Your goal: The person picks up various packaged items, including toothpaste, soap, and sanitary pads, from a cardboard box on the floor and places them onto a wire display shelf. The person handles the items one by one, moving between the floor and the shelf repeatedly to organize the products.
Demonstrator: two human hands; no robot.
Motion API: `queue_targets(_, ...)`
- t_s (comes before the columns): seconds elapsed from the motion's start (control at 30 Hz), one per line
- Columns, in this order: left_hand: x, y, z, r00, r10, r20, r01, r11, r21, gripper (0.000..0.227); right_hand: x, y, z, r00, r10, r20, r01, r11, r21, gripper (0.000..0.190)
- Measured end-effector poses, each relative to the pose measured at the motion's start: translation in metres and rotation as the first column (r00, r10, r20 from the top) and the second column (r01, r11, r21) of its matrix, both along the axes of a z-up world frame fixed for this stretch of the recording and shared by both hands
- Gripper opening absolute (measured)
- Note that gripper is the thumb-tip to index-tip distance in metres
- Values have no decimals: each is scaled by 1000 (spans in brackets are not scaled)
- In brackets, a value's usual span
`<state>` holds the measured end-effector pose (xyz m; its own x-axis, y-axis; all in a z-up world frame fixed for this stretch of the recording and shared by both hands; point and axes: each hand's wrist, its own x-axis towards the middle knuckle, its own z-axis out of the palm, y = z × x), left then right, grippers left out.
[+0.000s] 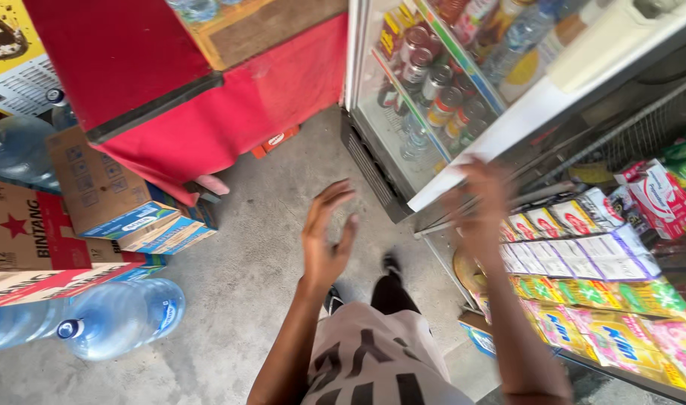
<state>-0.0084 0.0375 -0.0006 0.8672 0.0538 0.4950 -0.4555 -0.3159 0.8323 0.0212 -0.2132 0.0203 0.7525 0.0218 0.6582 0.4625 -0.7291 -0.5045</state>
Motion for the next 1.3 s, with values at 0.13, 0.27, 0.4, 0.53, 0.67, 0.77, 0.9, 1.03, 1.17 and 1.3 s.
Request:
queue_targets(0.13,-4,64,1,991,135,11,-135,990,34,35,6,127,-4,889,387,-244,-312,903,295,36)
queue_targets(0.27,-6,119,-6,957,289,-38,-290,957,-24,31,19,205,-8,833,504,-230,-473,863,180,36)
queue_targets(0.4,-4,175,-12,915,398,-63,-401,915,-42,28,44,272,-15,746,590,-310,-538,807,243,33)
queue_targets(0.53,15,240,-22,861,507,-40,-508,862,0,32,73,353,-36,697,642,-318,-586,767,261,34)
queue_targets(0.67,20,304,-31,807,590,0,-589,805,72,42,87,445,-59,638,725,-259,-644,687,337,37)
queue_targets(0.77,23,354,-32,762,647,-5,-644,759,96,46,101,518,-67,550,783,-290,-699,622,353,38)
queue_targets(0.9,13,421,-46,616,787,-37,-787,616,21,47,106,595,-72,431,838,-334,-799,527,290,36)
queue_targets(1.03,-17,482,-75,450,889,-80,-892,452,3,46,101,650,-79,338,866,-368,-853,447,270,33)
queue_targets(1.17,-56,575,-130,329,940,-94,-940,317,-124,54,99,707,-100,277,869,-410,-875,405,266,34)
queue_targets(1.3,-86,698,-192,221,905,-364,-974,225,-34,57,95,778,-140,186,833,-520,-864,391,317,30)
